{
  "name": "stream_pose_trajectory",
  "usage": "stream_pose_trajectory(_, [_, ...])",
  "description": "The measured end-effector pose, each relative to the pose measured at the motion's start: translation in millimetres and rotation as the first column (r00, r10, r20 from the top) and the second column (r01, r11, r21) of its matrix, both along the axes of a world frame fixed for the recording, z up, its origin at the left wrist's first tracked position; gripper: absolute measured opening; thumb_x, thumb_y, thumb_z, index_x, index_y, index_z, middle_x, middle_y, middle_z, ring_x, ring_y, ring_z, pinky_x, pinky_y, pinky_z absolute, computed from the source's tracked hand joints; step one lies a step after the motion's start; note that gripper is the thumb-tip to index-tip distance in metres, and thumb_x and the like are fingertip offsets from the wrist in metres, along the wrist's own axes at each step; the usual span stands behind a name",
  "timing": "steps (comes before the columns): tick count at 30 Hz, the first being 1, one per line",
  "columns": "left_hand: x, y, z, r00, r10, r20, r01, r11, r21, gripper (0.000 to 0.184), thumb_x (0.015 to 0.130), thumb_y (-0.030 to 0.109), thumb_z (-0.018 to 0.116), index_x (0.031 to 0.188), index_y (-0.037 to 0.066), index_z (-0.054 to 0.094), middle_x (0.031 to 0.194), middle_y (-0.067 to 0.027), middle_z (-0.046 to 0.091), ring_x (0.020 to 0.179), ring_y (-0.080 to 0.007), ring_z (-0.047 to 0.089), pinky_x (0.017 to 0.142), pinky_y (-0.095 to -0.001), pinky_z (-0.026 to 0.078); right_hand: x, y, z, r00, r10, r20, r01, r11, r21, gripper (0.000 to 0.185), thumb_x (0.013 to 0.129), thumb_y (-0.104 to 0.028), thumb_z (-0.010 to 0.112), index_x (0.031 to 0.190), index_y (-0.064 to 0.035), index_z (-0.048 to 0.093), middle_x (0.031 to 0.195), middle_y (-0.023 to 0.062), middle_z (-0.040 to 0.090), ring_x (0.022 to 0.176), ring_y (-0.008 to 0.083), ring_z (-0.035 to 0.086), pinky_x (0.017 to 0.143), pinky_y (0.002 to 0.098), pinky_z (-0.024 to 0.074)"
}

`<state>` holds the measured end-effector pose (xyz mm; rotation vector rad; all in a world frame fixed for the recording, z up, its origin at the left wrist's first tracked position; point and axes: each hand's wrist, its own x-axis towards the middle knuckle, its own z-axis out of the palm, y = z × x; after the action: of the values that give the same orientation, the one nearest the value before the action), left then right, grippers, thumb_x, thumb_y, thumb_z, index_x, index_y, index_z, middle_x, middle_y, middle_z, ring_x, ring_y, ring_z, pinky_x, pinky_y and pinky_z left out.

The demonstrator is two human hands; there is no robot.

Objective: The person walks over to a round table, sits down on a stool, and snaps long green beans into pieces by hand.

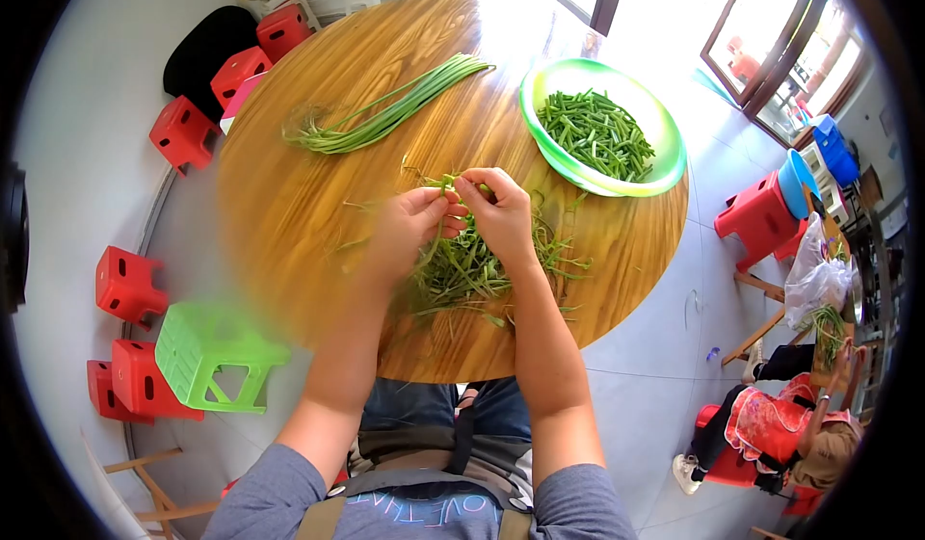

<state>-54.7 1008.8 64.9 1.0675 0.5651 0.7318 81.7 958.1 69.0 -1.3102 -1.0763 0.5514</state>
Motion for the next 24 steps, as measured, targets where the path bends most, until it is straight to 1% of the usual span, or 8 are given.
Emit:
stream_pose_trajectory(10, [-2, 12, -14, 0.957, 0.142, 0.253, -0.091, 0.975, -0.203, 0.018, 0.092, 0.011, 0.047, 0.1, -0.001, 0.058, 0.095, -0.0108, 0.063, 0.088, -0.0166, 0.06, 0.08, -0.0291, 0.05, -8, -7, 8, 0.961, 0.158, 0.229, -0.162, 0.987, 0.001, 0.008, 0.08, -0.006, 0.063, 0.084, 0.0005, 0.061, 0.065, -0.0015, 0.05, 0.055, 0.0047, 0.041, 0.05, 0.0211, 0.034])
stream_pose_trajectory(13, [-3, 11, -11, 0.918, 0.087, 0.386, 0.007, 0.972, -0.235, 0.018, 0.092, 0.012, 0.047, 0.102, 0.002, 0.057, 0.095, -0.0102, 0.063, 0.087, -0.0166, 0.06, 0.079, -0.0295, 0.049, -4, -11, 12, 0.94, 0.287, -0.186, -0.296, 0.955, -0.019, 0.008, 0.081, -0.006, 0.062, 0.083, 0.0011, 0.061, 0.062, -0.005, 0.046, 0.055, 0.0027, 0.038, 0.049, 0.0189, 0.0304])
stream_pose_trajectory(15, [-5, 11, -9, 0.856, 0.032, 0.517, 0.125, 0.956, -0.266, 0.018, 0.092, 0.014, 0.046, 0.104, 0.004, 0.056, 0.095, -0.0098, 0.064, 0.086, -0.0168, 0.06, 0.078, -0.0311, 0.049, 4, -15, 18, 0.924, 0.299, -0.238, -0.309, 0.951, -0.004, 0.006, 0.081, -0.005, 0.061, 0.083, 0.001, 0.06, 0.062, -0.007, 0.045, 0.055, 0.001, 0.037, 0.048, 0.0179, 0.0287])
stream_pose_trajectory(17, [-8, 13, -6, 0.849, 0.221, 0.48, 0.0, 0.908, -0.42, 0.019, 0.093, 0.014, 0.045, 0.106, 0.005, 0.056, 0.092, -0.0085, 0.064, 0.082, -0.0164, 0.06, 0.075, -0.0321, 0.049, 8, -17, 18, 0.885, 0.313, -0.345, -0.325, 0.945, 0.025, 0.005, 0.081, -0.004, 0.06, 0.082, 0.001, 0.06, 0.062, -0.0062, 0.045, 0.054, 0.0014, 0.037, 0.047, 0.018, 0.0284])
stream_pose_trajectory(18, [-10, 15, -5, 0.836, 0.314, 0.45, -0.062, 0.868, -0.492, 0.019, 0.093, 0.015, 0.045, 0.106, 0.006, 0.055, 0.091, -0.0079, 0.064, 0.08, -0.0162, 0.06, 0.073, -0.0326, 0.049, 8, -18, 20, 0.803, 0.372, -0.465, -0.357, 0.926, 0.123, 0.003, 0.081, -0.001, 0.057, 0.083, 0.0014, 0.058, 0.06, -0.0051, 0.043, 0.052, 0.0021, 0.035, 0.045, 0.018, 0.0266])
stream_pose_trajectory(21, [-20, 32, -24, 0.795, 0.226, 0.563, 0.054, 0.898, -0.437, 0.019, 0.093, 0.015, 0.046, 0.108, 0.007, 0.055, 0.088, -0.0058, 0.063, 0.072, -0.0145, 0.058, 0.064, -0.0309, 0.047, 22, -15, 9, 0.495, 0.553, -0.67, -0.342, 0.833, 0.435, 0.005, 0.081, 0.001, 0.05, 0.082, 0.0012, 0.055, 0.058, -0.004, 0.038, 0.048, 0.0037, 0.032, 0.044, 0.0181, 0.0247])
stream_pose_trajectory(23, [-20, 27, -15, 0.831, 0.262, 0.49, -0.02, 0.895, -0.445, 0.02, 0.092, 0.015, 0.047, 0.108, 0.004, 0.054, 0.084, -0.0066, 0.063, 0.062, -0.0115, 0.053, 0.055, -0.0256, 0.042, 26, -15, 15, 0.283, 0.617, -0.734, -0.259, 0.786, 0.561, 0.007, 0.08, -0.001, 0.046, 0.079, -0.0007, 0.053, 0.059, -0.0033, 0.034, 0.046, 0.0049, 0.028, 0.04, 0.0183, 0.0244])
stream_pose_trajectory(24, [-20, 27, -14, 0.849, 0.261, 0.459, -0.039, 0.898, -0.438, 0.02, 0.092, 0.015, 0.047, 0.108, 0.004, 0.054, 0.083, -0.007, 0.063, 0.061, -0.0109, 0.052, 0.055, -0.0245, 0.041, 32, -14, 15, 0.309, 0.631, -0.711, -0.293, 0.775, 0.56, 0.006, 0.08, -0.002, 0.048, 0.081, -0.001, 0.054, 0.057, -0.0027, 0.037, 0.046, 0.0055, 0.031, 0.041, 0.0186, 0.026])
